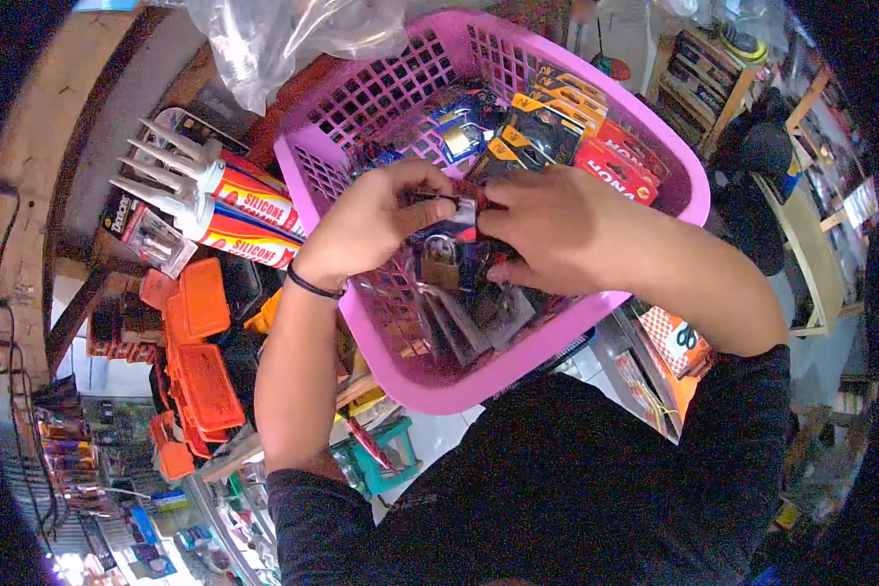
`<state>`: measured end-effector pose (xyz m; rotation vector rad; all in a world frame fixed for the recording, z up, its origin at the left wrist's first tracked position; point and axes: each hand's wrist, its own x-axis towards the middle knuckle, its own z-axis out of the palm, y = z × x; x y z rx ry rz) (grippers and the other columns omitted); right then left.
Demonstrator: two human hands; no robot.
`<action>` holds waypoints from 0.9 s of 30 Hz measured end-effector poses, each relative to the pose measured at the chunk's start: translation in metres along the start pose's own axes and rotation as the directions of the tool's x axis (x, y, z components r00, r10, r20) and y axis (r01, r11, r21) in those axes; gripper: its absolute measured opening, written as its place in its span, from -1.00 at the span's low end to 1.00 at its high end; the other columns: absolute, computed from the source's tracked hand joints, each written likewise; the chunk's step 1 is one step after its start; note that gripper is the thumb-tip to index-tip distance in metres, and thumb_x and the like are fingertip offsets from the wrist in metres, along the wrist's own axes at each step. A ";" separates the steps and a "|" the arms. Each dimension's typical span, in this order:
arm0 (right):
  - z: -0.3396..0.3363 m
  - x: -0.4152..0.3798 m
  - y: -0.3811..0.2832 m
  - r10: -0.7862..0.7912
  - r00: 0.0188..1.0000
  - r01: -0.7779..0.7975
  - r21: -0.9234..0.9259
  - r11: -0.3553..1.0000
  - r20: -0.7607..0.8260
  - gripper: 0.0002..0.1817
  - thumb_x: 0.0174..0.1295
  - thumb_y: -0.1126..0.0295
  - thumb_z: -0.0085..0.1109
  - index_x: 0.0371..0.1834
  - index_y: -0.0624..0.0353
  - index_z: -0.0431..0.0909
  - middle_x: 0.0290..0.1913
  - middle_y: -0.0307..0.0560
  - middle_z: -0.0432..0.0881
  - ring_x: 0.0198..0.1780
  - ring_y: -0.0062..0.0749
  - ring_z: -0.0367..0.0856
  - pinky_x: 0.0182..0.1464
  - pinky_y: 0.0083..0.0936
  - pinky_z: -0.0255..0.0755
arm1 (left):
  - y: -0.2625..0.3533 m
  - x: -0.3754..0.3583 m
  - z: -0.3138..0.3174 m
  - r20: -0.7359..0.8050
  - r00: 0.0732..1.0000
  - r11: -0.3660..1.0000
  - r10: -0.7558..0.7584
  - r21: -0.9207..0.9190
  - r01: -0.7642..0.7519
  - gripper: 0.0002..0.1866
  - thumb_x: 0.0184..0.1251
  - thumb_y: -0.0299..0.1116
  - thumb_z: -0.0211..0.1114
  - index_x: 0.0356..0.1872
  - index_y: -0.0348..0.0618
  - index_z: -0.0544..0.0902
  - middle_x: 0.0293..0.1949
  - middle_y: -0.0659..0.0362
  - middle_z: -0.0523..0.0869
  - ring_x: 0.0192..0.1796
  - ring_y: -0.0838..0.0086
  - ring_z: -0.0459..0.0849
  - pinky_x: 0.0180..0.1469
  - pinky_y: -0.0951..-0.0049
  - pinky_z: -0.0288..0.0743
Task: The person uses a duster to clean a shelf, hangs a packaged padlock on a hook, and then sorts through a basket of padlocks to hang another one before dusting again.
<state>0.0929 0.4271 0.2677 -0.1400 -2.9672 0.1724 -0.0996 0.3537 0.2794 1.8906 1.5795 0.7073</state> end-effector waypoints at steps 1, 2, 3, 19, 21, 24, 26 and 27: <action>-0.002 0.000 -0.002 -0.001 1.000 0.001 -0.004 1.000 -0.005 -0.62 -0.10 0.14 0.16 -0.32 0.21 0.42 -0.31 -0.05 0.41 -0.21 -0.19 0.47 -0.21 -0.35 0.40 | 0.002 -0.001 -0.001 -0.007 1.000 0.998 -0.024 -0.050 0.024 -0.86 0.05 -0.44 0.20 -0.40 -0.30 0.51 -0.42 0.16 0.53 -0.27 0.53 0.46 -0.19 0.53 0.31; -0.004 0.001 -0.003 0.032 0.999 -0.033 -0.030 0.999 -0.015 -0.60 -0.11 0.14 0.17 -0.32 0.23 0.41 -0.31 -0.04 0.41 -0.21 -0.19 0.47 -0.22 -0.36 0.41 | 0.003 -0.002 -0.001 -0.013 0.999 0.994 -0.049 -0.098 0.047 -0.86 0.06 -0.43 0.20 -0.41 -0.30 0.51 -0.44 0.19 0.53 -0.28 0.56 0.46 -0.20 0.55 0.31; -0.006 0.002 -0.005 0.064 0.998 -0.066 -0.055 0.996 -0.026 -0.58 -0.12 0.14 0.19 -0.32 0.24 0.40 -0.31 -0.04 0.41 -0.21 -0.19 0.47 -0.23 -0.37 0.41 | 0.004 -0.002 -0.002 -0.017 0.999 0.995 -0.046 -0.091 0.044 -0.86 0.06 -0.43 0.20 -0.41 -0.30 0.51 -0.44 0.19 0.53 -0.28 0.56 0.46 -0.20 0.55 0.31; -0.010 0.008 -0.011 -0.091 0.850 0.076 -0.051 0.996 -0.519 -0.11 -0.33 0.21 0.37 0.12 0.30 0.11 0.13 0.18 0.21 0.04 -0.07 0.37 -0.09 -0.30 0.40 | 0.000 -0.005 -0.003 -0.392 0.909 0.776 -0.145 -0.615 -0.141 -0.86 0.16 -0.44 0.15 -0.28 -0.26 0.50 -0.39 0.23 0.59 -0.34 0.64 0.53 -0.27 0.67 0.41; -0.015 0.007 -0.014 -0.107 0.830 0.086 -0.062 0.994 -0.548 -0.13 -0.31 0.22 0.35 0.11 0.30 0.13 0.13 0.18 0.20 0.04 -0.07 0.37 -0.09 -0.31 0.40 | 0.007 -0.009 0.001 -0.426 0.886 0.709 -0.184 -0.681 -0.180 -0.86 0.20 -0.44 0.10 -0.26 -0.27 0.49 -0.39 0.22 0.58 -0.35 0.61 0.55 -0.28 0.63 0.44; -0.020 0.006 -0.017 -0.123 0.811 0.112 -0.055 0.992 -0.571 -0.22 -0.26 0.22 0.31 0.08 0.28 0.19 0.15 0.15 0.19 0.07 -0.10 0.34 -0.10 -0.29 0.38 | 0.020 -0.019 0.004 -0.430 0.890 0.647 -0.152 -0.724 -0.240 -0.79 0.24 -0.34 0.06 -0.22 -0.29 0.48 -0.32 0.17 0.59 -0.30 0.57 0.56 -0.21 0.55 0.46; -0.026 0.006 -0.019 -0.144 0.820 0.135 -0.056 0.989 -0.553 -0.22 -0.26 0.20 0.29 0.08 0.26 0.20 0.16 0.09 0.19 0.10 -0.13 0.31 -0.07 -0.26 0.35 | 0.036 -0.033 0.006 -0.396 0.908 0.558 -0.135 -0.788 -0.260 -0.67 0.30 -0.22 -0.06 -0.16 -0.33 0.45 -0.24 0.13 0.58 -0.22 0.51 0.57 -0.13 0.49 0.47; -0.028 0.005 -0.021 -0.143 0.830 0.136 -0.053 0.989 -0.539 -0.22 -0.26 0.19 0.29 0.09 0.22 0.20 0.18 0.01 0.20 0.12 -0.18 0.30 -0.05 -0.26 0.32 | 0.038 -0.037 0.005 -0.400 0.903 0.559 -0.158 -0.790 -0.252 -0.67 0.31 -0.23 -0.07 -0.15 -0.34 0.44 -0.24 0.12 0.58 -0.21 0.50 0.57 -0.12 0.49 0.48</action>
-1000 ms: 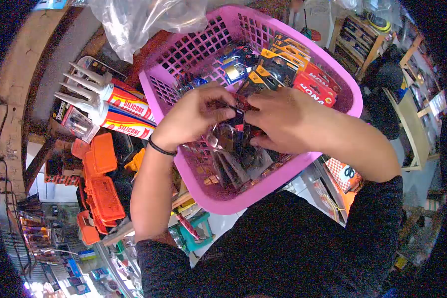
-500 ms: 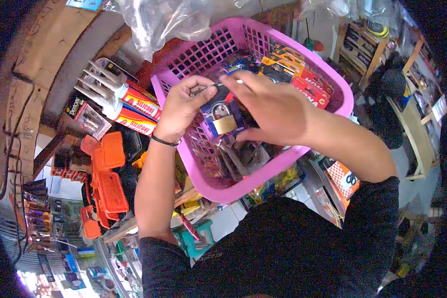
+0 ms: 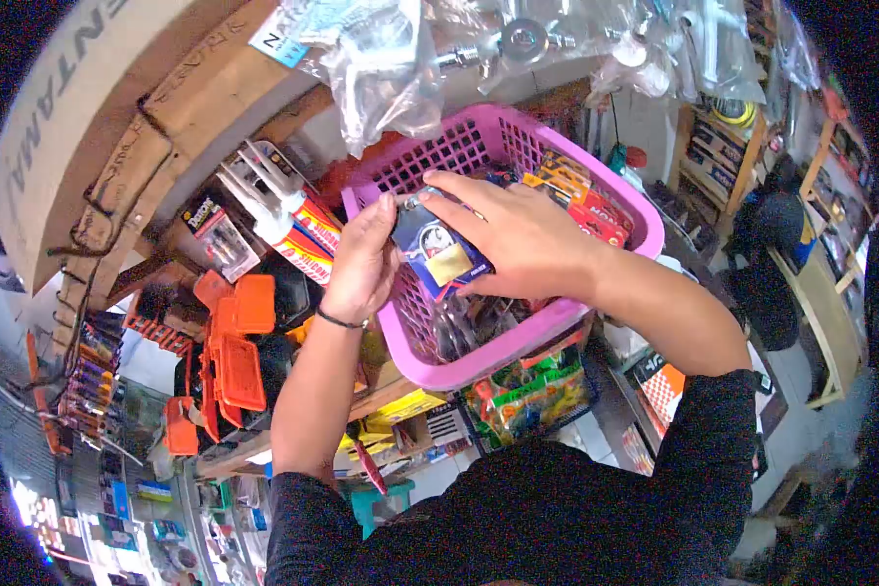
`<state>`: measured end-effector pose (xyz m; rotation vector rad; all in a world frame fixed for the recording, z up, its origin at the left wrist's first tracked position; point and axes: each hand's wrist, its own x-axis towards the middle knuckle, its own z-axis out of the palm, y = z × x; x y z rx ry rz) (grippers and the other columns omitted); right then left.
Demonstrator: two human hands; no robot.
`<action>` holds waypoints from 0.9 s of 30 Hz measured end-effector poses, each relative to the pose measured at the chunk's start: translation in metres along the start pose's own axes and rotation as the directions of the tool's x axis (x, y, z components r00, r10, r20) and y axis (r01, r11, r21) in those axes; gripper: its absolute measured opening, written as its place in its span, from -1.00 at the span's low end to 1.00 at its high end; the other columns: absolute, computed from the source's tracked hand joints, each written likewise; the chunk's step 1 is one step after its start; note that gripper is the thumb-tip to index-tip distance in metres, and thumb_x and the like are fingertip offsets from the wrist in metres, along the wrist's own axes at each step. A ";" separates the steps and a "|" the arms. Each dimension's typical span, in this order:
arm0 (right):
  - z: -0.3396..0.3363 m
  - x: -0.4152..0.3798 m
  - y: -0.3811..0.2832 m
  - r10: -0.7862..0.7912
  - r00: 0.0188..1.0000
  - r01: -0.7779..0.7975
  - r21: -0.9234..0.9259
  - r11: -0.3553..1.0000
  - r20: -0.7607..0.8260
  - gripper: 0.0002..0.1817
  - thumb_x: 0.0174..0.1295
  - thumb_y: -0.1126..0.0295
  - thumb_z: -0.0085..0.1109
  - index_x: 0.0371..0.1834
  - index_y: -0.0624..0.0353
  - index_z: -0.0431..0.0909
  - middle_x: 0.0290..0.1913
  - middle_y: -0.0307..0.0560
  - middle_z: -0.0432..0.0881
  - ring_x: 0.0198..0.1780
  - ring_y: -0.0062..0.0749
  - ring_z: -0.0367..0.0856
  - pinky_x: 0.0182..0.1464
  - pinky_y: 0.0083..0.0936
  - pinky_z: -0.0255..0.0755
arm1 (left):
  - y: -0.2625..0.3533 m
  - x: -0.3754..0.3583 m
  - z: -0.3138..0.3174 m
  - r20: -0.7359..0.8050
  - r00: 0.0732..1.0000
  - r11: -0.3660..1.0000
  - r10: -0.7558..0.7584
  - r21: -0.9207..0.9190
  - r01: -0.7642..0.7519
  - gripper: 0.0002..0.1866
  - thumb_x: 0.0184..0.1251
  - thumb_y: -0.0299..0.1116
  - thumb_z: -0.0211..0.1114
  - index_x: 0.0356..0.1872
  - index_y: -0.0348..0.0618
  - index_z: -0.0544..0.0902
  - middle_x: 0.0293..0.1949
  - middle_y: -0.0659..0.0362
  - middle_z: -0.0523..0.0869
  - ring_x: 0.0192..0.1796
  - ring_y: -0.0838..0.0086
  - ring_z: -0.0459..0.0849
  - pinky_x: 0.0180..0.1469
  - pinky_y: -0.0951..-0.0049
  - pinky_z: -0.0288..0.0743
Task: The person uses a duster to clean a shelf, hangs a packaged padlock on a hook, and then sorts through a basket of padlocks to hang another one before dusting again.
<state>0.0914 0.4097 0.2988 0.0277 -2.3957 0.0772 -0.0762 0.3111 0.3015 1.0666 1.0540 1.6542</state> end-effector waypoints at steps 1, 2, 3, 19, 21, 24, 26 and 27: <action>-0.003 0.001 -0.002 -0.014 1.000 0.014 0.000 1.000 -0.006 -0.22 -0.26 0.19 0.29 0.09 0.22 0.20 0.18 0.01 0.20 0.12 -0.18 0.30 -0.05 -0.26 0.32 | 0.003 -0.005 0.001 -0.026 1.000 1.000 -0.009 0.001 0.009 -0.66 0.31 -0.23 -0.08 -0.14 -0.35 0.43 -0.24 0.11 0.58 -0.20 0.50 0.57 -0.12 0.49 0.48; -0.006 0.003 -0.005 -0.046 0.999 0.046 -0.019 0.999 -0.001 -0.22 -0.26 0.18 0.29 0.10 0.21 0.20 0.18 -0.01 0.20 0.12 -0.20 0.30 -0.06 -0.27 0.32 | 0.009 -0.014 0.001 -0.035 0.999 0.999 0.015 0.031 -0.014 -0.69 0.30 -0.28 -0.06 -0.13 -0.35 0.43 -0.24 0.12 0.57 -0.22 0.51 0.58 -0.14 0.51 0.50; -0.009 0.004 -0.007 -0.081 0.997 0.082 -0.039 0.996 0.008 -0.22 -0.25 0.18 0.28 0.11 0.19 0.19 0.18 -0.03 0.20 0.13 -0.22 0.29 -0.06 -0.28 0.32 | 0.011 -0.021 0.000 -0.046 0.998 0.999 0.031 0.032 -0.029 -0.69 0.30 -0.28 -0.06 -0.13 -0.35 0.43 -0.24 0.12 0.57 -0.22 0.51 0.58 -0.14 0.51 0.50; 0.026 -0.016 -0.161 -0.261 0.953 0.244 -0.121 0.962 -0.156 -0.27 -0.35 0.16 0.30 0.01 0.15 0.32 0.12 -0.14 0.29 0.02 -0.39 0.36 -0.22 -0.42 0.29 | 0.015 -0.187 -0.016 -0.209 0.826 0.750 0.523 0.574 -0.329 -0.85 0.19 -0.42 0.11 -0.37 -0.33 0.53 -0.44 0.32 0.53 -0.42 0.76 0.40 -0.38 0.73 0.29; 0.053 -0.036 -0.205 -0.272 0.950 0.253 -0.132 0.958 -0.153 -0.23 -0.36 0.17 0.29 0.06 0.18 0.32 0.15 -0.02 0.27 0.03 -0.27 0.39 -0.16 -0.44 0.29 | 0.000 -0.238 -0.028 -0.175 0.795 0.692 0.581 0.622 -0.368 -0.86 0.19 -0.43 0.12 -0.38 -0.33 0.53 -0.48 0.33 0.52 -0.46 0.77 0.39 -0.43 0.75 0.27; 0.103 -0.068 -0.277 -0.298 0.941 0.292 -0.064 0.954 -0.162 -0.23 -0.37 0.19 0.30 0.05 0.17 0.33 0.14 0.02 0.28 0.02 -0.26 0.40 -0.17 -0.43 0.30 | -0.033 -0.325 -0.052 -0.298 0.736 0.686 0.608 0.664 -0.297 -0.86 0.15 -0.42 0.16 -0.41 -0.32 0.54 -0.54 0.34 0.51 -0.48 0.79 0.36 -0.44 0.79 0.23; 0.131 -0.083 -0.320 -0.324 0.932 0.329 0.004 0.944 -0.162 -0.33 -0.32 0.19 0.27 -0.02 0.16 0.36 0.08 -0.10 0.30 -0.08 -0.39 0.41 -0.20 -0.42 0.31 | -0.056 -0.377 -0.072 -0.345 0.671 0.645 0.656 0.718 -0.261 -0.88 0.13 -0.45 0.16 -0.40 -0.32 0.54 -0.50 0.31 0.54 -0.46 0.76 0.39 -0.41 0.78 0.26; 0.142 -0.085 -0.337 -0.342 0.933 0.347 0.028 0.938 -0.109 -0.29 -0.33 0.14 0.30 0.00 0.16 0.34 0.10 -0.09 0.27 -0.05 -0.37 0.40 -0.18 -0.41 0.31 | -0.064 -0.398 -0.077 -0.396 0.655 0.715 0.643 0.617 -0.329 -0.89 0.13 -0.46 0.16 -0.40 -0.32 0.54 -0.47 0.28 0.56 -0.44 0.74 0.42 -0.36 0.74 0.31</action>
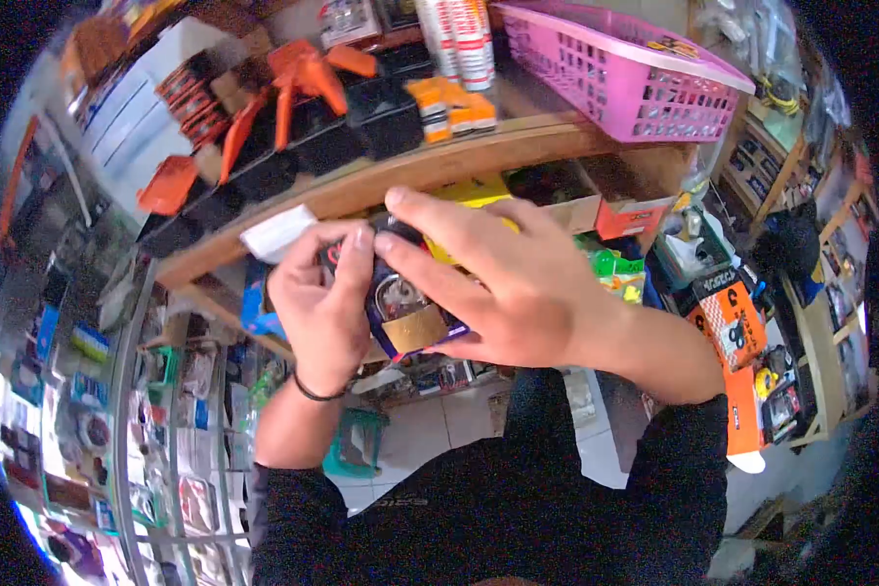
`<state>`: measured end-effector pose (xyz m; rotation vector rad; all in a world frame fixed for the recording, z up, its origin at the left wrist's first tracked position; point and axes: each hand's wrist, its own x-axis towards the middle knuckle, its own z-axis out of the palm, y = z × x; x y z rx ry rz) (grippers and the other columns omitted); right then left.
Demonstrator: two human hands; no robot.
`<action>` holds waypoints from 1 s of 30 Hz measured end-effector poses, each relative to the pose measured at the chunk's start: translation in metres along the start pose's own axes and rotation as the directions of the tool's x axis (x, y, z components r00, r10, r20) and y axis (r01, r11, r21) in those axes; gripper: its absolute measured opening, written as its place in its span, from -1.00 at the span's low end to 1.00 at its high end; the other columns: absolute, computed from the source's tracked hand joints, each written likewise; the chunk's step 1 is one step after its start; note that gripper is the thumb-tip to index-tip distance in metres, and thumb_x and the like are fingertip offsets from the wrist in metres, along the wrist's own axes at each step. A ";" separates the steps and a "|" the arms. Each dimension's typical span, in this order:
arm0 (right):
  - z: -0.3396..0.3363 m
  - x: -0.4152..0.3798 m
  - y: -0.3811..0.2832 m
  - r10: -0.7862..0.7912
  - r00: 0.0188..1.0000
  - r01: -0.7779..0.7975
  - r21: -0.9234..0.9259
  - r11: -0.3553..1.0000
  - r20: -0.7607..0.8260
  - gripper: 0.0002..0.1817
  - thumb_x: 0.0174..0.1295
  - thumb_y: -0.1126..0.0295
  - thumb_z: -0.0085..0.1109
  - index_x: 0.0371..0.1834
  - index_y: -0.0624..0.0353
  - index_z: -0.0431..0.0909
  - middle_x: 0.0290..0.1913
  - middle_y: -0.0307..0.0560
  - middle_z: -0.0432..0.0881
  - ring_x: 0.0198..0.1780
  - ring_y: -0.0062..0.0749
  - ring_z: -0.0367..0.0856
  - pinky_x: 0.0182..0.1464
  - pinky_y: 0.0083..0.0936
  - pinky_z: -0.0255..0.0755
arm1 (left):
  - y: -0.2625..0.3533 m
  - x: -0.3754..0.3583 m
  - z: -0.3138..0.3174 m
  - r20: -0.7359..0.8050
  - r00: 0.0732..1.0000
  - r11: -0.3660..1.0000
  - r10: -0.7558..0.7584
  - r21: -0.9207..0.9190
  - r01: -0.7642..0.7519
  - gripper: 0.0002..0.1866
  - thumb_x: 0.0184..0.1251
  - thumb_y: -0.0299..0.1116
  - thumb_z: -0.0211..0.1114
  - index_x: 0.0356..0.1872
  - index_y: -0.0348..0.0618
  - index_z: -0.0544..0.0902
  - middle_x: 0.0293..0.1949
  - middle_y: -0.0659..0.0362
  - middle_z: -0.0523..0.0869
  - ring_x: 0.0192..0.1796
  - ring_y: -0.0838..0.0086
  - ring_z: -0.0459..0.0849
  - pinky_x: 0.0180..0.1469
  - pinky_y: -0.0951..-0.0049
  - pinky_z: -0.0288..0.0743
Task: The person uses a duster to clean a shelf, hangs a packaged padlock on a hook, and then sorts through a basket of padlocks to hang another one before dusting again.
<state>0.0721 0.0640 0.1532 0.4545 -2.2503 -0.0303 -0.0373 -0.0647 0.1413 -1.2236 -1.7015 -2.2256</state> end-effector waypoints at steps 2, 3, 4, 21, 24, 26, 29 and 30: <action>0.019 0.009 -0.027 0.019 0.995 -0.026 0.072 0.997 0.097 -0.18 -0.39 0.10 0.34 0.08 0.09 0.30 0.17 -0.06 0.23 0.04 -0.28 0.38 -0.11 -0.36 0.30 | -0.014 -0.021 -0.034 -0.066 0.992 0.988 -0.106 -0.124 0.097 -0.88 0.15 -0.46 0.13 -0.37 -0.33 0.53 -0.45 0.25 0.57 -0.42 0.70 0.47 -0.33 0.70 0.36; 0.027 0.016 -0.038 0.009 0.994 -0.016 0.072 0.997 0.105 -0.18 -0.39 0.10 0.34 0.08 0.09 0.30 0.17 -0.06 0.23 0.04 -0.28 0.38 -0.11 -0.36 0.30 | -0.021 -0.029 -0.048 -0.078 0.980 0.946 -0.186 -0.285 0.157 -0.87 0.16 -0.46 0.11 -0.33 -0.32 0.52 -0.41 0.22 0.57 -0.39 0.68 0.49 -0.31 0.68 0.38; 0.036 0.023 -0.049 0.009 0.988 -0.026 0.108 0.994 0.154 -0.18 -0.38 0.08 0.34 0.08 0.08 0.30 0.18 -0.08 0.22 0.06 -0.28 0.35 -0.09 -0.34 0.29 | -0.025 -0.035 -0.058 -0.075 0.962 0.874 -0.263 -0.441 0.205 -0.86 0.16 -0.46 0.10 -0.29 -0.31 0.51 -0.38 0.20 0.58 -0.37 0.65 0.51 -0.29 0.67 0.39; 0.172 0.018 -0.009 0.672 0.484 -0.588 -0.360 0.724 0.560 -0.36 -0.05 -0.14 0.05 -0.05 0.15 0.40 0.01 0.25 0.33 0.04 0.05 0.35 -0.02 -0.20 0.32 | -0.110 -0.147 -0.150 0.319 0.665 -0.003 -0.676 -0.903 0.430 -0.51 0.22 0.13 -0.15 -0.19 -0.09 0.43 -0.41 0.13 0.54 -0.36 0.32 0.50 -0.25 0.28 0.43; 0.191 0.028 0.017 0.726 0.386 -0.646 -0.395 0.653 0.569 -0.39 -0.05 -0.13 0.04 -0.11 0.17 0.45 -0.13 0.17 0.49 -0.07 0.02 0.46 -0.06 -0.20 0.35 | -0.113 -0.160 -0.148 0.322 0.596 -0.001 -0.736 -0.880 0.474 -0.53 0.21 0.11 -0.11 -0.22 -0.11 0.44 -0.41 0.13 0.53 -0.36 0.32 0.50 -0.26 0.29 0.42; 0.209 0.025 0.037 0.713 0.345 -0.657 -0.385 0.648 0.611 -0.46 -0.04 -0.09 0.03 -0.20 0.16 0.51 -0.20 0.12 0.54 -0.13 -0.04 0.50 -0.09 -0.21 0.37 | -0.114 -0.165 -0.145 0.331 0.607 -0.006 -0.722 -0.881 0.473 -0.54 0.21 0.11 -0.10 -0.21 -0.10 0.42 -0.42 0.13 0.52 -0.38 0.32 0.50 -0.28 0.30 0.42; 0.216 0.019 0.043 0.710 0.408 -0.636 -0.379 0.672 0.574 -0.54 0.00 -0.01 0.01 -0.26 0.18 0.53 -0.22 0.11 0.55 -0.14 -0.04 0.51 -0.11 -0.20 0.38 | -0.123 -0.174 -0.144 0.346 0.558 -0.009 -0.754 -0.856 0.517 -0.53 0.21 0.11 -0.10 -0.17 -0.11 0.39 -0.43 0.13 0.51 -0.39 0.32 0.50 -0.29 0.31 0.43; 0.215 0.016 0.041 0.693 0.434 -0.615 -0.373 0.695 0.575 -0.55 0.01 0.01 0.01 -0.26 0.18 0.53 -0.23 0.11 0.55 -0.14 -0.04 0.51 -0.11 -0.20 0.38 | -0.125 -0.176 -0.143 0.354 0.551 -0.018 -0.756 -0.852 0.524 -0.53 0.21 0.11 -0.10 -0.17 -0.11 0.39 -0.43 0.13 0.51 -0.39 0.32 0.50 -0.29 0.31 0.43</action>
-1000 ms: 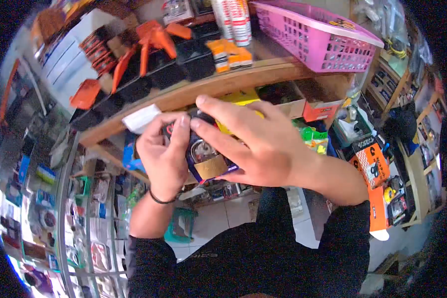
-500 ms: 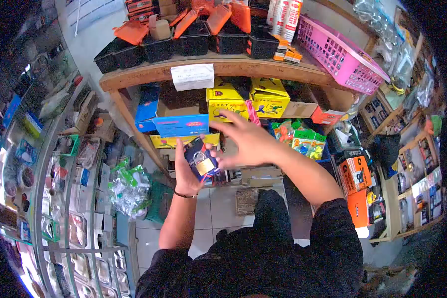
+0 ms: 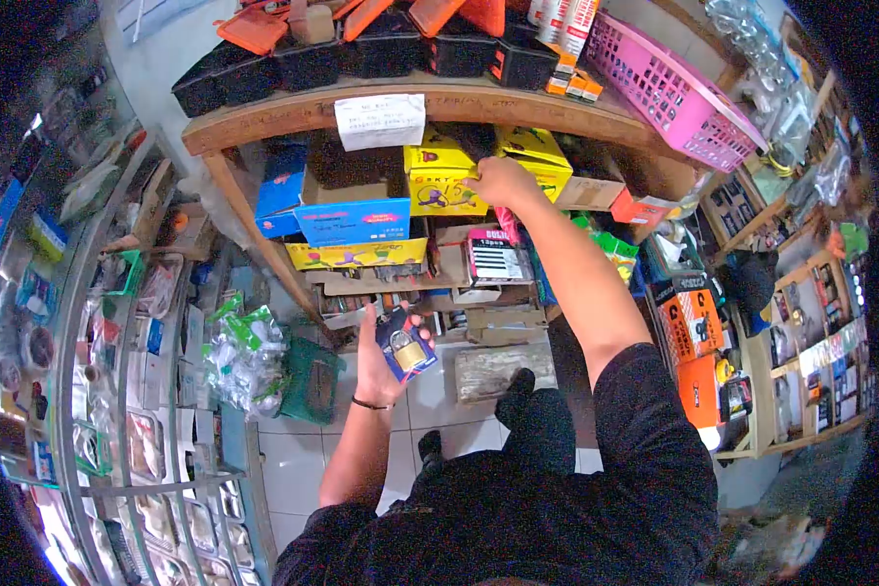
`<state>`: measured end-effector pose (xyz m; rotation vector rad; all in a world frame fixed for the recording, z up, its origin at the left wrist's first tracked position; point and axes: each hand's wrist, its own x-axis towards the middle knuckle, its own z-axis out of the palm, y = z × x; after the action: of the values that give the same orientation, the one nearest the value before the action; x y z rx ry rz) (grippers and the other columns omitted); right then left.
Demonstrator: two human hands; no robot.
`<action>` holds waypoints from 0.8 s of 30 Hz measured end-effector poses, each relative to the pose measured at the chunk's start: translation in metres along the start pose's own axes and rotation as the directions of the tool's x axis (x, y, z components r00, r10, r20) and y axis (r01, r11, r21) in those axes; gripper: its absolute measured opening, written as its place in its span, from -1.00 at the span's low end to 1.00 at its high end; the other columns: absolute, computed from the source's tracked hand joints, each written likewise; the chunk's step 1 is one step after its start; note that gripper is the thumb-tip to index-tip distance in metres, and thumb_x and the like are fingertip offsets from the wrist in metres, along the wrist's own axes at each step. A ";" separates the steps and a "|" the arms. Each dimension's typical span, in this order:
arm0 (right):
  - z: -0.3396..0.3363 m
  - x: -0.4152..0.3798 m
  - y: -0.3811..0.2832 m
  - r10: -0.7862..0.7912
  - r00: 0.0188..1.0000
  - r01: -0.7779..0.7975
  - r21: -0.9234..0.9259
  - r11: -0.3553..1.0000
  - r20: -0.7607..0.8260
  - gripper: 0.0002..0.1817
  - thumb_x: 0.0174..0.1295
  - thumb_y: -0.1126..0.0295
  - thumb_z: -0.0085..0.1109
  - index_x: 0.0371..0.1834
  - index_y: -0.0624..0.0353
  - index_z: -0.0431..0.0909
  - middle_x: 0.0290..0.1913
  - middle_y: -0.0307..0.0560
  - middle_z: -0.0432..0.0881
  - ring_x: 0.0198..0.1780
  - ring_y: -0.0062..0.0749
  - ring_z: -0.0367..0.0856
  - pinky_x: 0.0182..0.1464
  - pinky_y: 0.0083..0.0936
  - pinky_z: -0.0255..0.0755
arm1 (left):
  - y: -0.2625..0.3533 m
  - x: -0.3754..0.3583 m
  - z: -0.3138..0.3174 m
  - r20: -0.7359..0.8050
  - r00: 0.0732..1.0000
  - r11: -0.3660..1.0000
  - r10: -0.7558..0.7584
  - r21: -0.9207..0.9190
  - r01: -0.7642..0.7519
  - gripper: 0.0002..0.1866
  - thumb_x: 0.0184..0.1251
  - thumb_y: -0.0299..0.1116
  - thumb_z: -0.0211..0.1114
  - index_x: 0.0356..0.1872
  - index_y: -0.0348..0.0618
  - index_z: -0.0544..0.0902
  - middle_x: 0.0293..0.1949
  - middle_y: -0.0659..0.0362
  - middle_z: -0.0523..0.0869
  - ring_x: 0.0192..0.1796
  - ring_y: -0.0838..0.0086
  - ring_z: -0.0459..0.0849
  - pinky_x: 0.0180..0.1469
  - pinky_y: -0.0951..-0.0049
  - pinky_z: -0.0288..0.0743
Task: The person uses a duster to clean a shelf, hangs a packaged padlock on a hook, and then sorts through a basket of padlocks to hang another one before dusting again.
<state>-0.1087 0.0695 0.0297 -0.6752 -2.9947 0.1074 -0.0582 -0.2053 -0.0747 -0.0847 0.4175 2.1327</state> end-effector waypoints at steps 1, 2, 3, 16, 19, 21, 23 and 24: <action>0.004 -0.006 0.000 0.014 0.999 -0.013 0.019 1.000 -0.042 -0.58 0.01 0.04 0.02 -0.29 0.19 0.53 -0.26 0.12 0.55 -0.18 -0.01 0.51 -0.13 -0.21 0.39 | -0.002 0.001 -0.002 -0.017 1.000 1.000 -0.011 -0.011 0.011 -0.52 0.20 0.12 -0.10 -0.19 -0.11 0.42 -0.43 0.14 0.52 -0.40 0.32 0.50 -0.28 0.28 0.43; 0.008 -0.014 0.002 0.027 0.999 -0.026 0.018 1.000 -0.035 -0.58 0.01 0.04 0.02 -0.29 0.19 0.53 -0.26 0.12 0.55 -0.18 -0.01 0.51 -0.13 -0.21 0.39 | -0.005 0.003 -0.004 -0.034 0.999 0.999 -0.023 -0.024 0.022 -0.51 0.19 0.13 -0.11 -0.20 -0.12 0.45 -0.43 0.15 0.53 -0.41 0.32 0.50 -0.28 0.25 0.43; 0.009 -0.025 0.002 0.022 0.997 -0.017 0.063 0.998 -0.068 -0.60 0.02 0.05 0.03 -0.36 0.20 0.52 -0.30 0.11 0.55 -0.20 -0.03 0.51 -0.17 -0.22 0.38 | -0.007 0.005 -0.005 -0.028 0.999 1.000 -0.025 0.002 0.025 -0.51 0.20 0.12 -0.11 -0.22 -0.12 0.45 -0.44 0.14 0.53 -0.41 0.32 0.49 -0.28 0.25 0.43; 0.019 -0.226 -0.013 -0.304 0.948 0.283 0.673 0.683 -0.089 -0.84 0.19 0.34 -0.04 -0.46 0.17 0.30 -0.71 -0.32 0.28 -0.72 -0.67 0.30 -0.68 -0.62 0.20 | -0.019 0.055 0.018 0.201 0.976 0.996 0.080 0.018 -0.086 -0.38 0.16 0.25 -0.23 -0.13 -0.12 0.42 -0.30 0.11 0.57 -0.27 0.27 0.55 -0.17 0.13 0.45; 0.008 -0.279 -0.020 -0.359 0.931 0.149 0.827 0.543 0.068 -0.74 0.17 0.40 -0.04 -0.09 0.14 0.24 -0.50 -0.14 0.40 -0.51 -0.46 0.40 -0.46 -0.53 0.27 | -0.009 0.054 0.044 0.304 0.940 0.988 0.156 -0.046 -0.149 -0.33 0.16 0.25 -0.26 -0.02 -0.16 0.39 -0.10 0.06 0.54 -0.07 0.20 0.51 -0.04 0.15 0.39; 0.015 -0.301 -0.021 -0.339 0.937 0.067 0.907 0.416 0.087 -0.46 0.17 0.45 -0.05 0.19 0.08 -0.03 -0.53 -0.24 0.36 -0.68 -0.67 0.30 -0.66 -0.66 0.21 | -0.010 0.062 0.038 0.240 0.946 0.976 0.218 -0.056 -0.210 -0.28 0.12 0.30 -0.24 0.08 -0.10 0.34 -0.05 0.01 0.49 -0.02 0.15 0.47 0.01 0.23 0.36; 0.021 -0.315 -0.016 -0.189 0.969 -0.093 0.946 0.312 0.157 -0.48 0.18 0.45 -0.07 0.19 0.10 -0.01 -0.55 -0.25 0.37 -0.68 -0.67 0.29 -0.66 -0.67 0.21 | -0.005 0.063 0.053 0.298 0.939 0.984 0.174 -0.013 -0.178 -0.28 0.13 0.30 -0.26 0.09 -0.09 0.33 -0.03 0.01 0.48 -0.01 0.15 0.47 0.02 0.20 0.35; 0.023 -0.322 -0.013 -0.059 0.968 -0.229 0.954 0.193 0.244 -0.50 0.19 0.44 -0.09 0.19 0.13 0.01 -0.56 -0.26 0.38 -0.68 -0.68 0.29 -0.66 -0.67 0.21 | -0.001 0.065 0.061 0.359 0.922 0.987 0.144 0.017 -0.160 -0.27 0.13 0.30 -0.29 0.10 -0.08 0.31 -0.02 0.01 0.47 -0.01 0.15 0.46 0.03 0.17 0.34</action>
<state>0.1741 -0.0822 -0.0092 -0.5955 -2.1695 2.0371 -0.0879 -0.1328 -0.0315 0.3699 0.2634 2.2293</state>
